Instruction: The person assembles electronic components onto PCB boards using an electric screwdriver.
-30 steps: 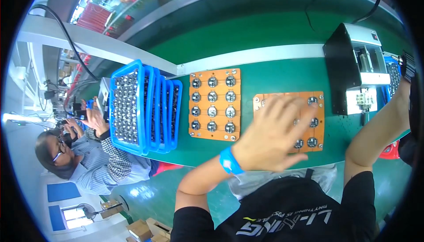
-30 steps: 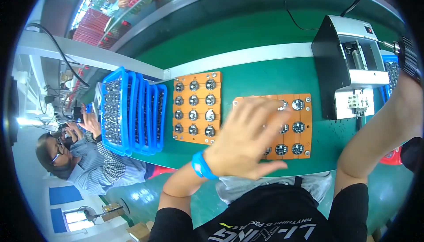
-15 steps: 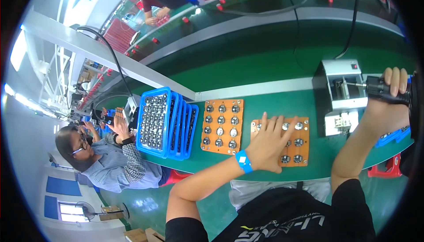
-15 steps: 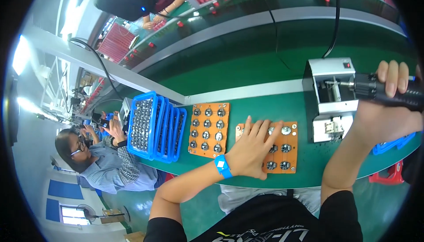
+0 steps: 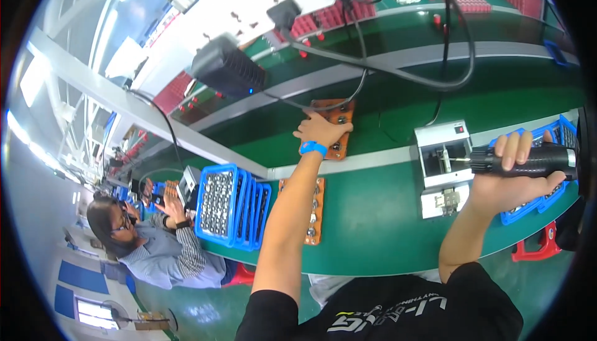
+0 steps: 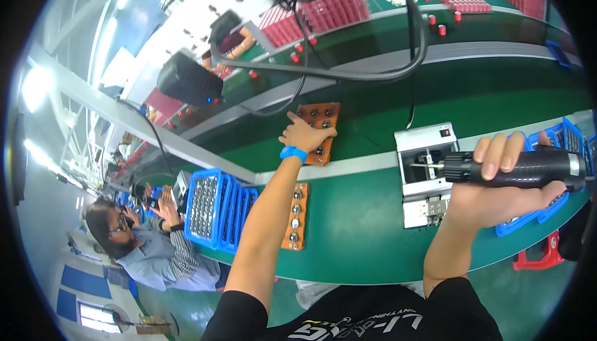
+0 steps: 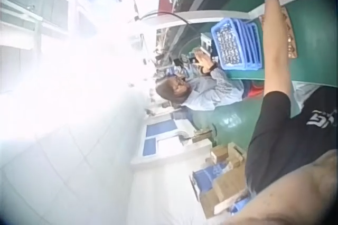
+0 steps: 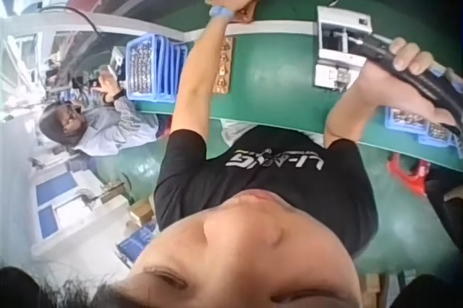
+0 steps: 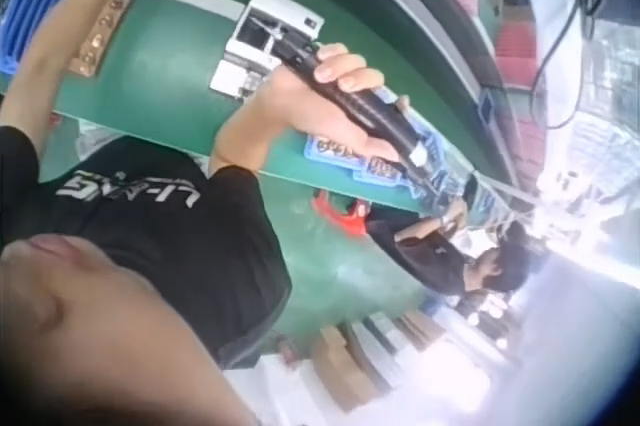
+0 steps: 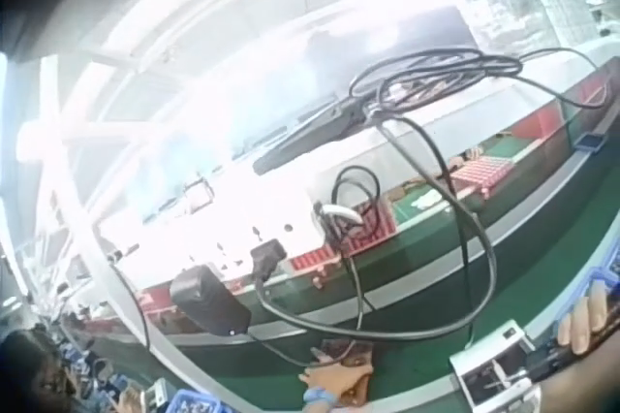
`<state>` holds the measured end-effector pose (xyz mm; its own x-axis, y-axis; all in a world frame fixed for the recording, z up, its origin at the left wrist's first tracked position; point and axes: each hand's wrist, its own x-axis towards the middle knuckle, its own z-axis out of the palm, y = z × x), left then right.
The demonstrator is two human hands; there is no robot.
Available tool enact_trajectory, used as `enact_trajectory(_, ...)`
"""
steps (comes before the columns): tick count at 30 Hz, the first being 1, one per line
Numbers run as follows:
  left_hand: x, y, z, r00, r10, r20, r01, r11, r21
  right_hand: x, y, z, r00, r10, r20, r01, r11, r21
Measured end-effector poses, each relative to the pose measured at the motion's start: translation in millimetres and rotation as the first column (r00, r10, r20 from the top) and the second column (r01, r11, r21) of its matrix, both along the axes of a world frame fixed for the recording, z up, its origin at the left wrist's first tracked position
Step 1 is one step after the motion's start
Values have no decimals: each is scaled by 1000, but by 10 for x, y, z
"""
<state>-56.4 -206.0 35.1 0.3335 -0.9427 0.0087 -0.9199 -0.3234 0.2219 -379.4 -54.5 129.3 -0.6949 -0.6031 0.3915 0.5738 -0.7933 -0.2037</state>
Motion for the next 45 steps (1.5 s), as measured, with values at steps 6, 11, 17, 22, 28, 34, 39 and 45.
enact_trajectory(6,240,-371,-287,954,295,55,-299,951,82,161,50,76,998,53,21,-54,997,48)
enact_trajectory(11,218,196,-67,986,50,-161,-99,943,-316,145,-62,-38,996,84,-36,-82,996,43)
enact_trajectory(17,565,2329,630,930,-251,-267,-29,676,-736,-73,-190,-333,962,242,-126,-252,965,-67)
enact_trajectory(22,1625,3406,705,778,126,-616,-628,166,-760,-74,-218,-378,940,301,-159,-313,948,-53)
enact_trajectory(28,2052,3673,616,453,139,-881,-855,348,-385,83,-240,-378,916,362,-171,-370,929,-16)
enact_trajectory(34,2172,3526,510,347,156,-925,-812,544,-213,255,-220,-334,916,362,-175,-366,931,13)
enact_trajectory(39,2322,3441,399,399,102,-911,-781,558,-280,291,-251,-364,905,368,-214,-375,927,8)
enact_trajectory(45,2235,3350,384,436,-24,-899,-793,462,-397,433,-211,-303,936,298,-185,-281,953,111)
